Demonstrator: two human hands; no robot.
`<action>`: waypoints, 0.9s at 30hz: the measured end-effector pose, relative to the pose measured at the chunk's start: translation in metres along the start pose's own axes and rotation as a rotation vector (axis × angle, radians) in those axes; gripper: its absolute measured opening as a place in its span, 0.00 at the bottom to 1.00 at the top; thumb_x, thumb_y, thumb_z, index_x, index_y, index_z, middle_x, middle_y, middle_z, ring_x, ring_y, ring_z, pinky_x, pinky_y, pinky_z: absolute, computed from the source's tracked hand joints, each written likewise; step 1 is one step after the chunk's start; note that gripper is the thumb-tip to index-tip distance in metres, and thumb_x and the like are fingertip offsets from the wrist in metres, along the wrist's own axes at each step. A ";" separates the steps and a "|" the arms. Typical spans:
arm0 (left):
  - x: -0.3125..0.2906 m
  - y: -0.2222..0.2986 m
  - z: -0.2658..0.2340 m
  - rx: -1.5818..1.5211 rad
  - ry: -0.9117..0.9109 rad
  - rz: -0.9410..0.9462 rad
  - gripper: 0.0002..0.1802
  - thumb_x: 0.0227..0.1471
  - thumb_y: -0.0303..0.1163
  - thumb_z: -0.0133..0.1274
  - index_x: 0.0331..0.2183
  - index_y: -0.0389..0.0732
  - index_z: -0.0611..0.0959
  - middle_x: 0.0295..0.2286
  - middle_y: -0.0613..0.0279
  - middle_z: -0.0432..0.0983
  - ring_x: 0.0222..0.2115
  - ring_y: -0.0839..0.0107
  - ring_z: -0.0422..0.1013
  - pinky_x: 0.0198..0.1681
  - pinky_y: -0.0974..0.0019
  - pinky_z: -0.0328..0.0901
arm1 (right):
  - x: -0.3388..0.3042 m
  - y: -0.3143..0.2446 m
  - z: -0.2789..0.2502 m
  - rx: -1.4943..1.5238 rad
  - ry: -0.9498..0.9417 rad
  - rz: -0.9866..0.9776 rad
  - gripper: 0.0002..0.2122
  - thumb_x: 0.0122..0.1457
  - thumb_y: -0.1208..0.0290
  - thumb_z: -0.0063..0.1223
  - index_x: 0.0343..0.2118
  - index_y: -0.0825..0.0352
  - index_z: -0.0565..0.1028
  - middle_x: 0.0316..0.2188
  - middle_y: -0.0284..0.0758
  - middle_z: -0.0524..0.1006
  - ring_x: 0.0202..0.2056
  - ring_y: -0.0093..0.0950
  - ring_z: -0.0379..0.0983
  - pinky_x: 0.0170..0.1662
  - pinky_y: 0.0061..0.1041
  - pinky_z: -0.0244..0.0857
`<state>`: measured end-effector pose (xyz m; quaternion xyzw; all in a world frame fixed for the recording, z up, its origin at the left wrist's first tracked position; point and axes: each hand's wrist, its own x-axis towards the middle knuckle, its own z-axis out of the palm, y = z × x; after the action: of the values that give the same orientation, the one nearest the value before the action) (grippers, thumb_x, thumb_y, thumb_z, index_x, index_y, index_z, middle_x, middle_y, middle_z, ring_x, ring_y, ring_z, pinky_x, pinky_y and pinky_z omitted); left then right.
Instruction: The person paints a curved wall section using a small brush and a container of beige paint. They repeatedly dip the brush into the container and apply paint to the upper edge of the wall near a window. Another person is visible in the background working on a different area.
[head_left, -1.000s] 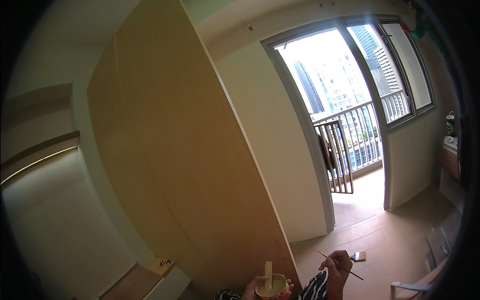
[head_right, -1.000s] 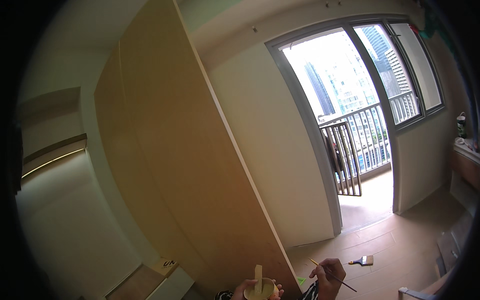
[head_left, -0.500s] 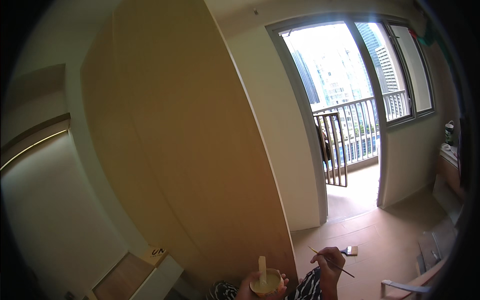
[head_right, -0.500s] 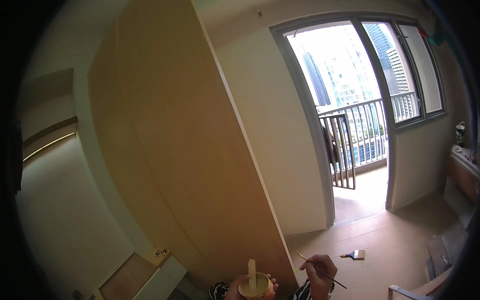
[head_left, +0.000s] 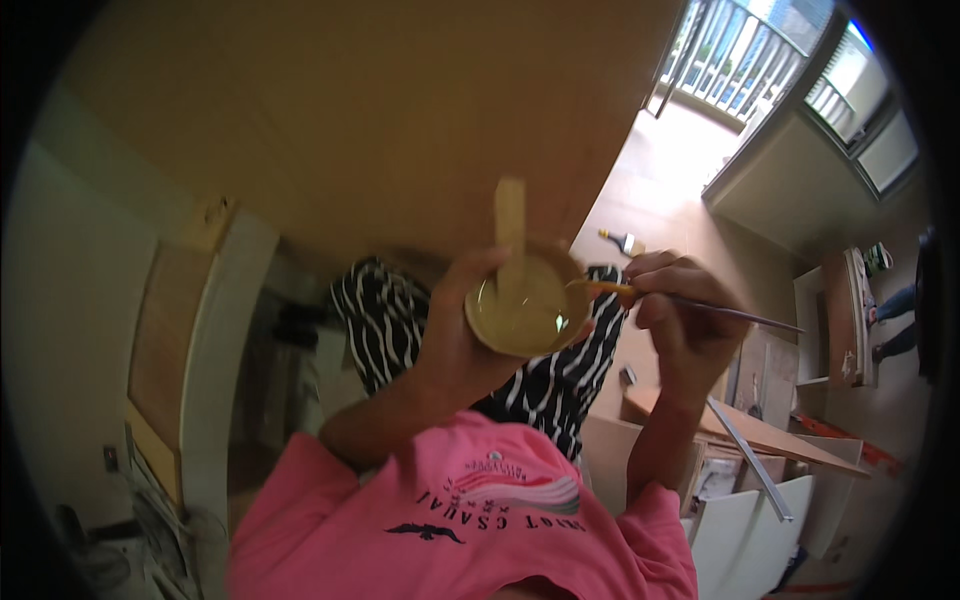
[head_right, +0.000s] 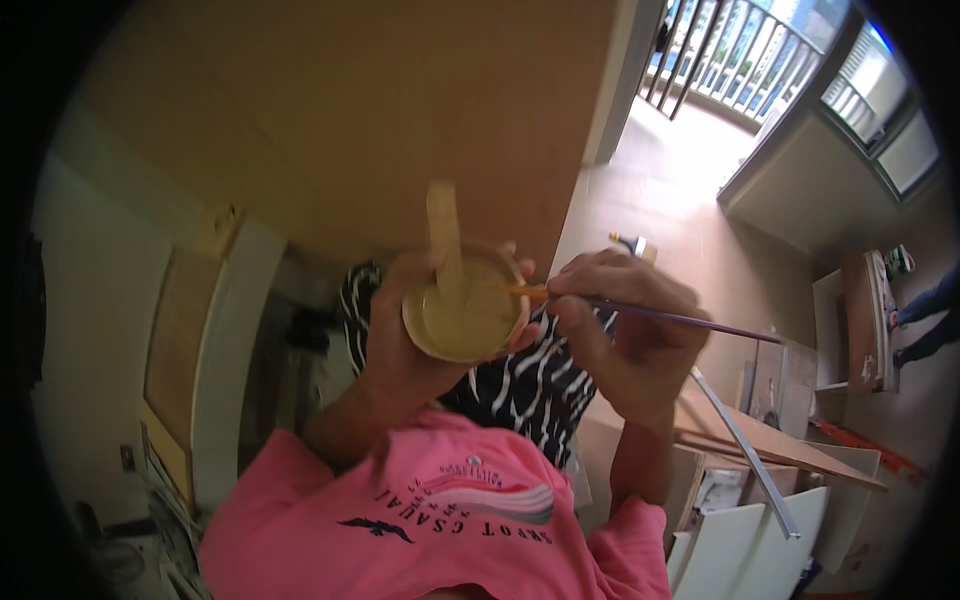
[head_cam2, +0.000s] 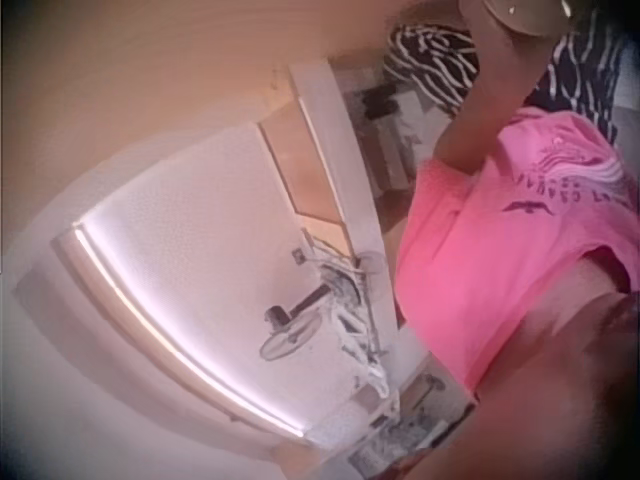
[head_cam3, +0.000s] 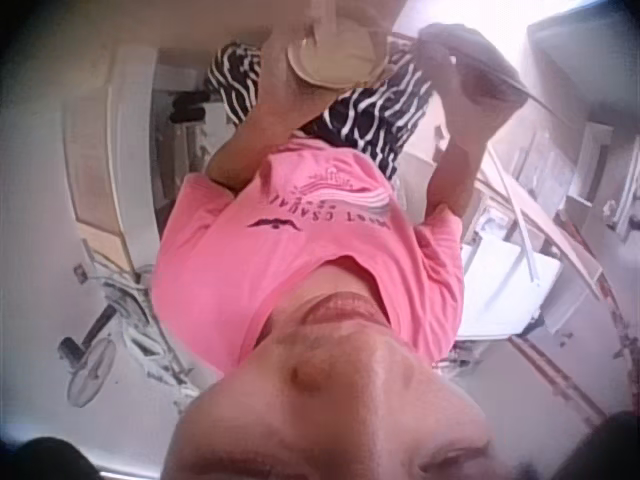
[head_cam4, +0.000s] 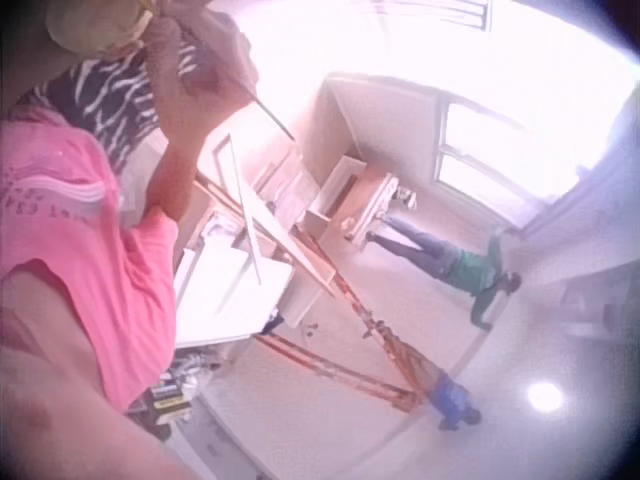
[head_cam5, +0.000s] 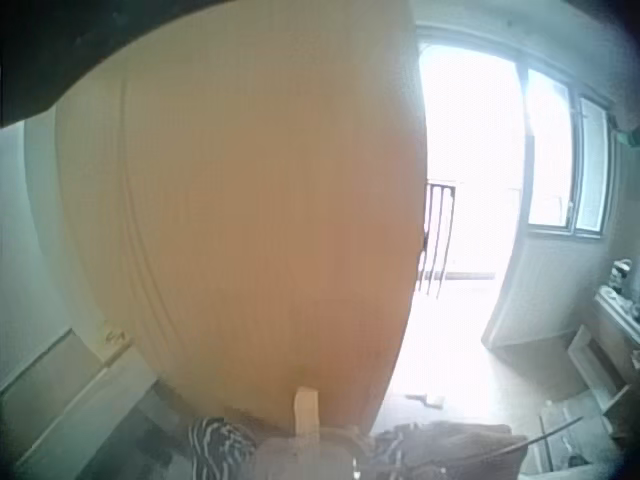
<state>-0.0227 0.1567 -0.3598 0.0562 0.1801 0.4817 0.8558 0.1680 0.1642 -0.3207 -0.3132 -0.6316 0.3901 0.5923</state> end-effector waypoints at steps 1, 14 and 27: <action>0.003 0.011 -0.009 0.003 0.033 -0.017 0.31 0.57 0.49 0.43 0.51 0.34 0.72 0.48 0.51 0.71 0.50 0.53 0.69 0.52 0.49 0.67 | 0.005 0.014 0.009 -0.079 -0.034 -0.075 0.07 0.48 0.86 0.61 0.32 0.76 0.78 0.25 0.41 0.78 0.29 0.27 0.75 0.32 0.23 0.68; -0.034 -0.002 0.016 0.069 0.045 0.096 0.27 0.58 0.45 0.42 0.49 0.32 0.73 0.43 0.54 0.75 0.45 0.66 0.72 0.50 0.62 0.66 | -0.016 -0.012 0.021 -0.312 -0.226 -0.206 0.07 0.46 0.85 0.62 0.30 0.77 0.77 0.21 0.41 0.76 0.22 0.28 0.72 0.26 0.22 0.65; -0.037 -0.003 0.014 0.027 -0.012 0.093 0.20 0.55 0.43 0.53 0.42 0.38 0.75 0.37 0.63 0.75 0.37 0.74 0.75 0.41 0.64 0.70 | -0.014 -0.017 0.022 -0.426 -0.280 -0.273 0.10 0.40 0.88 0.62 0.29 0.75 0.78 0.19 0.38 0.76 0.19 0.27 0.71 0.25 0.23 0.63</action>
<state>-0.0329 0.1249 -0.3384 0.0789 0.1787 0.5179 0.8328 0.1490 0.1404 -0.3128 -0.2857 -0.8112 0.2046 0.4674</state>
